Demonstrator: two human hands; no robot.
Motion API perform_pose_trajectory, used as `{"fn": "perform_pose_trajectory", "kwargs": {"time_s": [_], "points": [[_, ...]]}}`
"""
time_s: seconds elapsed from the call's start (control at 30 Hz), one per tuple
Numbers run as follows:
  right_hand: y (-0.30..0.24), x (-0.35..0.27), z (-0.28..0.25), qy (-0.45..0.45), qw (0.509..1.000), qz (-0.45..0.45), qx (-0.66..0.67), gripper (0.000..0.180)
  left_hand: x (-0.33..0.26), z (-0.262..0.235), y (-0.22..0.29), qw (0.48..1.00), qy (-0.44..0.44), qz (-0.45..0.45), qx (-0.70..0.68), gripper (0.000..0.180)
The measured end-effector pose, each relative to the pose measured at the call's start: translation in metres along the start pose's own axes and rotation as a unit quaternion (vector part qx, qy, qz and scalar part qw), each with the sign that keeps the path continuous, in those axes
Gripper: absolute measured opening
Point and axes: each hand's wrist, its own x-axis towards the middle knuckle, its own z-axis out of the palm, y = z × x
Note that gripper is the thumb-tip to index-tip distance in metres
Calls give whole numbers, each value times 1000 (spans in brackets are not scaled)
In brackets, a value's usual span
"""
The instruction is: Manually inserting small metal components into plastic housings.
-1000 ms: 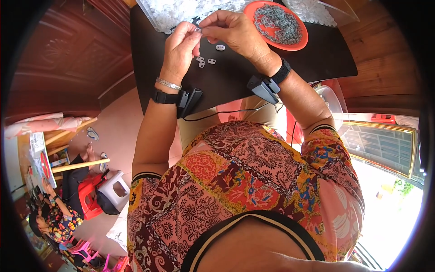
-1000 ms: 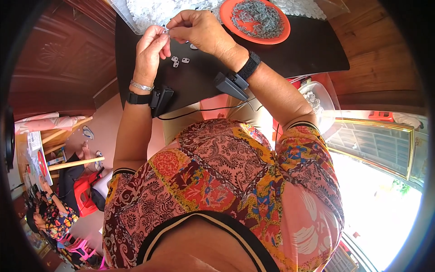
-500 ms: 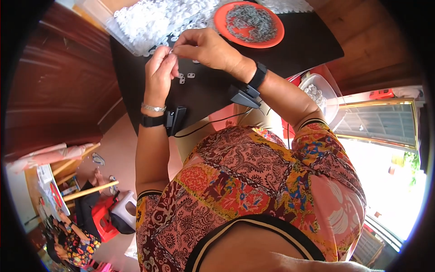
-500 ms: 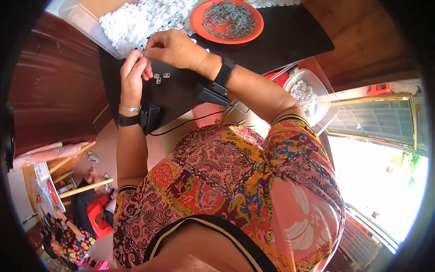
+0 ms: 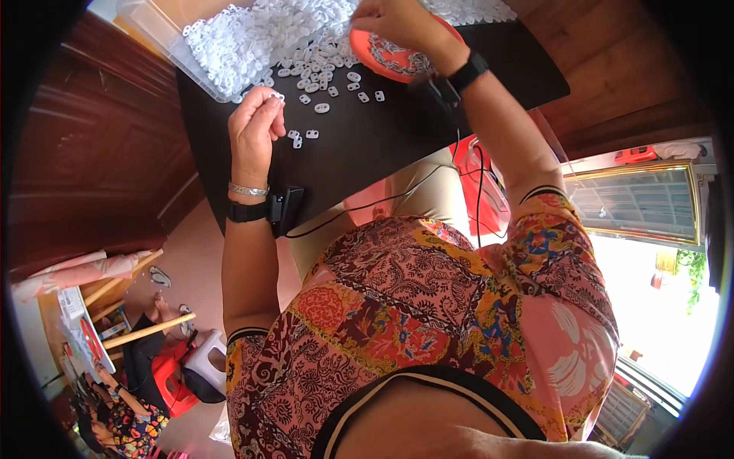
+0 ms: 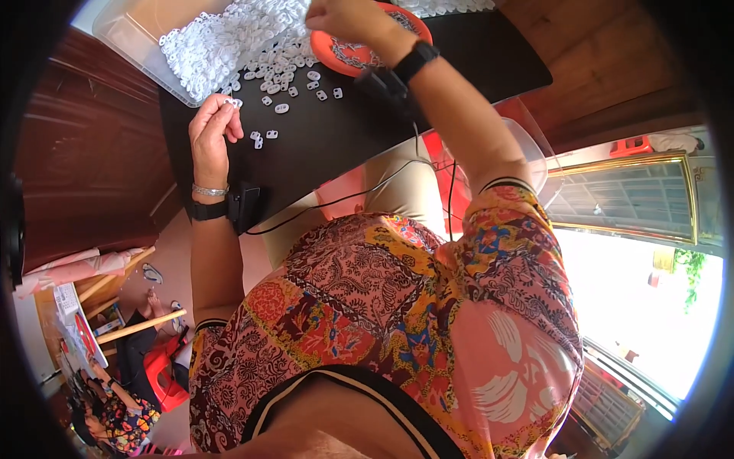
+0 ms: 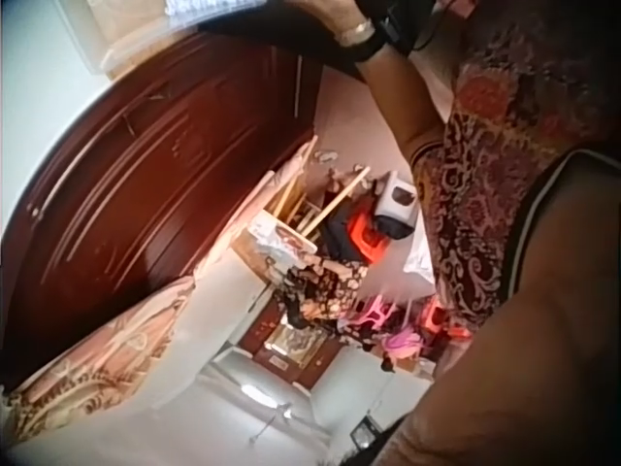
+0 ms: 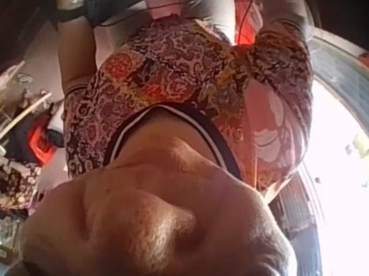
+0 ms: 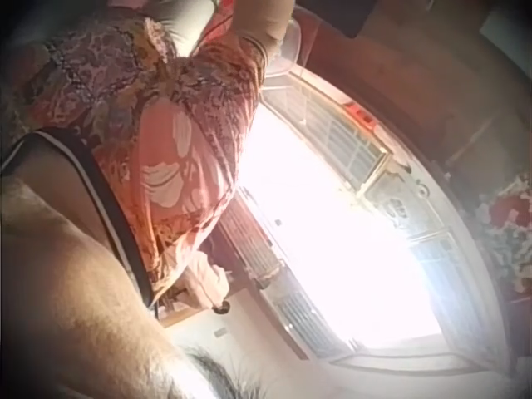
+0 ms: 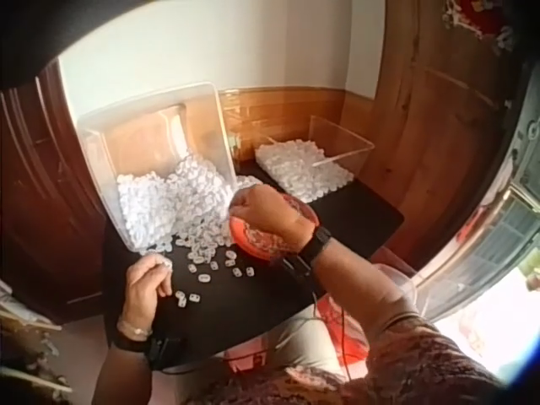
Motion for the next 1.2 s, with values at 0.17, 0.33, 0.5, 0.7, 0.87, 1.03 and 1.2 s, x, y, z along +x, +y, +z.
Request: {"fn": "perform_pose_trajectory", "kwargs": {"time_s": [0.17, 0.33, 0.5, 0.7, 0.87, 1.03, 1.2], "points": [[106, 8, 11, -215, 966, -2, -141, 19, 7, 3, -2, 999, 36, 1, -10, 15], [78, -22, 0, -193, 976, 12, -104, 19, 2, -1, -3, 999, 49, -10, -19, 14], [96, -22, -17, -97, 971, -44, -213, 18, 3, 0, 0, 999, 46, -9, -28, 13], [75, -10, -4, -147, 944, -115, -272, 16, 3, -1, -1, 997, 65, -14, -28, 13], [80, -13, 9, -225, 941, -20, -253, 18, 6, 2, -1, 998, 63, -9, -25, 13], [26, -13, 3, -202, 935, -21, -292, 15, 4, 0, -3, 998, 63, -13, -22, 13], [19, -10, 6, -209, 930, -33, -302, 13, 3, 1, 1, 998, 67, -12, -10, 13]]}}
